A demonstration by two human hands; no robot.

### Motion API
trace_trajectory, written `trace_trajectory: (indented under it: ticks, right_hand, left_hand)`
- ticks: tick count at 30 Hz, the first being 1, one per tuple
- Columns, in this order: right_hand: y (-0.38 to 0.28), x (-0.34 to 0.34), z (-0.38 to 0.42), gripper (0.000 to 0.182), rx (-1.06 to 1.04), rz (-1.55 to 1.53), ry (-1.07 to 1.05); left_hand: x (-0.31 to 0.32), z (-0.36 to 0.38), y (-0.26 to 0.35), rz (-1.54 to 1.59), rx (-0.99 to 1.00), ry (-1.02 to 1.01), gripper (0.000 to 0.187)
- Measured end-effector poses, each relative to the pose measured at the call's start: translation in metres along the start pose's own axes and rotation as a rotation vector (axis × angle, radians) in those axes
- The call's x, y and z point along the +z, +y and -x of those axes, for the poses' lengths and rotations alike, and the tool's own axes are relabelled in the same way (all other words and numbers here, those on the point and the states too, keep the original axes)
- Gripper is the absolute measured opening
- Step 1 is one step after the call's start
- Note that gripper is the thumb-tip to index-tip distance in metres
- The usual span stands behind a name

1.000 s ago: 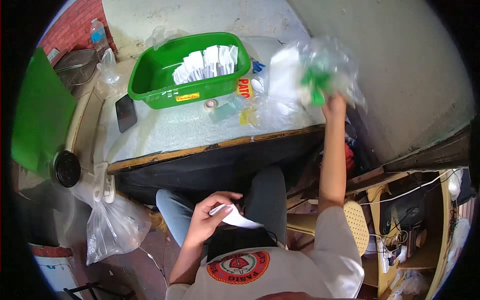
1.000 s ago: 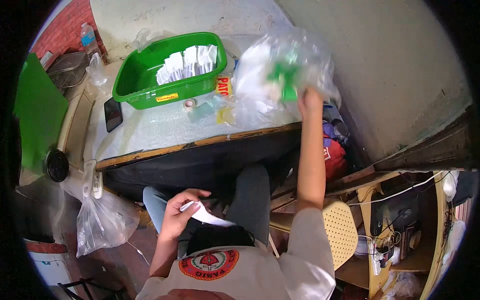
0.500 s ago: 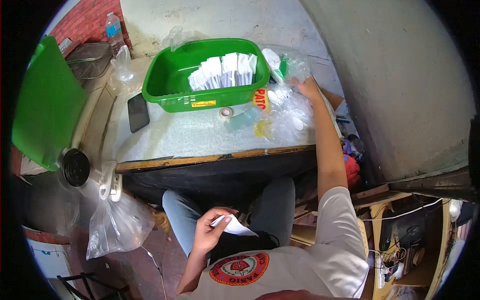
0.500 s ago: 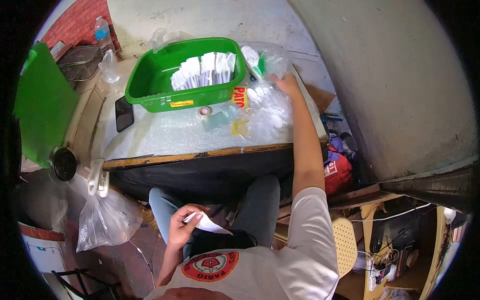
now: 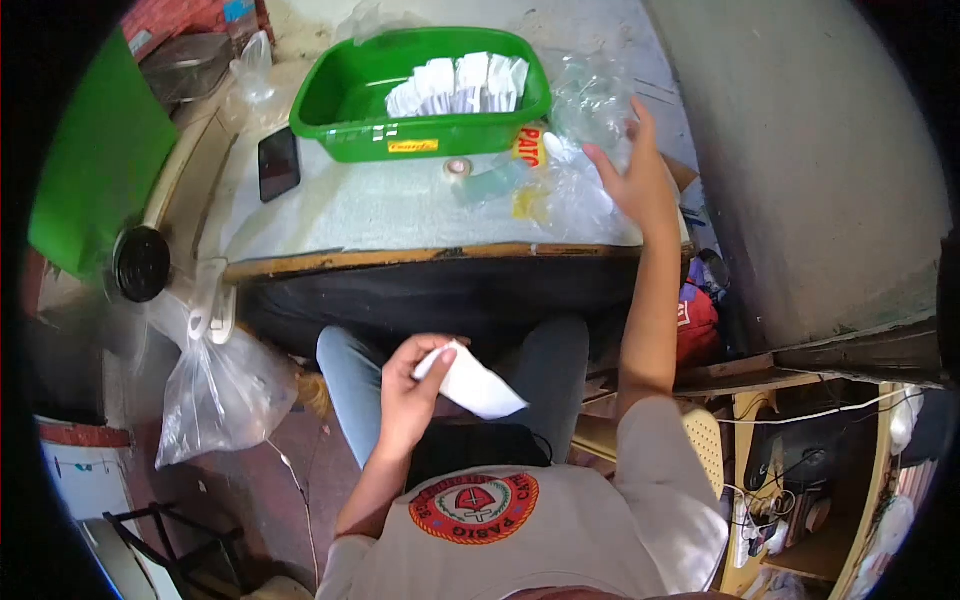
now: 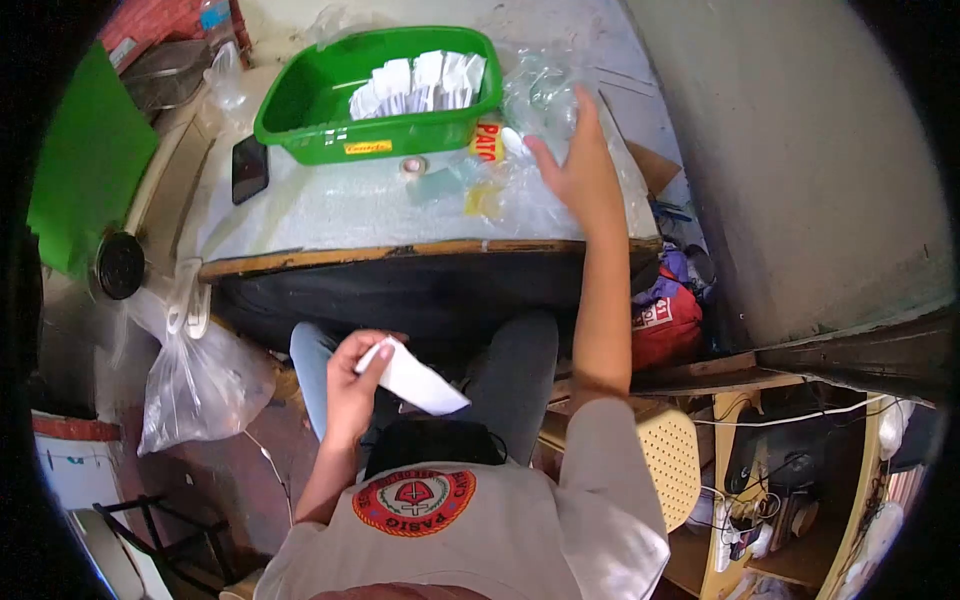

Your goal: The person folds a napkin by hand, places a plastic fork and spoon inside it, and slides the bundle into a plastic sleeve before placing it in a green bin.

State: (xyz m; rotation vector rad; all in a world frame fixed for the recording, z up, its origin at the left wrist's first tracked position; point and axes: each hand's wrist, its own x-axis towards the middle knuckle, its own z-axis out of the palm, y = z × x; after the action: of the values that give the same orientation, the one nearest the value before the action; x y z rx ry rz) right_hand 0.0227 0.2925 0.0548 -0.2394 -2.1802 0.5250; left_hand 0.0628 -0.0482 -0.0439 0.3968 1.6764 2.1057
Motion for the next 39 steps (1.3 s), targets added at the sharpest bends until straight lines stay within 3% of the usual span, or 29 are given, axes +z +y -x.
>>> trace_trajectory:
  ticks: [2, 4, 6, 10, 19, 25, 39]
  right_hand:
    - [-0.063, -0.020, 0.057, 0.050, -0.016, -0.202, -0.104]
    - [-0.107, -0.031, 0.107, 0.028, 0.040, -0.458, -0.378]
    - [-0.122, -0.023, 0.142, 0.026, 0.051, -0.589, -0.450]
    - [-0.132, -0.007, 0.185, 0.016, 0.277, -0.765, -0.349]
    - [-0.153, -0.007, 0.191, 0.010, 0.209, -0.609, -0.128]
    - [-0.154, -0.003, 0.190, 0.012, 0.100, -0.618, -0.109]
    - [-0.148, 0.004, 0.185, 0.011, 0.209, -0.667, -0.176]
  left_hand:
    - [0.005, -0.006, 0.004, 0.069, 0.021, 0.018, 0.007]
    - [0.010, -0.009, 0.006, 0.093, 0.045, 0.013, 0.008]
    - [0.013, -0.008, 0.011, 0.107, 0.117, -0.021, 0.011]
    - [0.018, -0.002, 0.014, 0.068, 0.149, -0.029, 0.011]
    - [0.020, 0.008, 0.011, 0.179, 0.154, 0.046, 0.012]
    - [0.019, 0.005, 0.011, 0.166, 0.150, 0.062, 0.014]
    - [0.023, -0.002, 0.008, 0.176, 0.158, 0.102, 0.015]
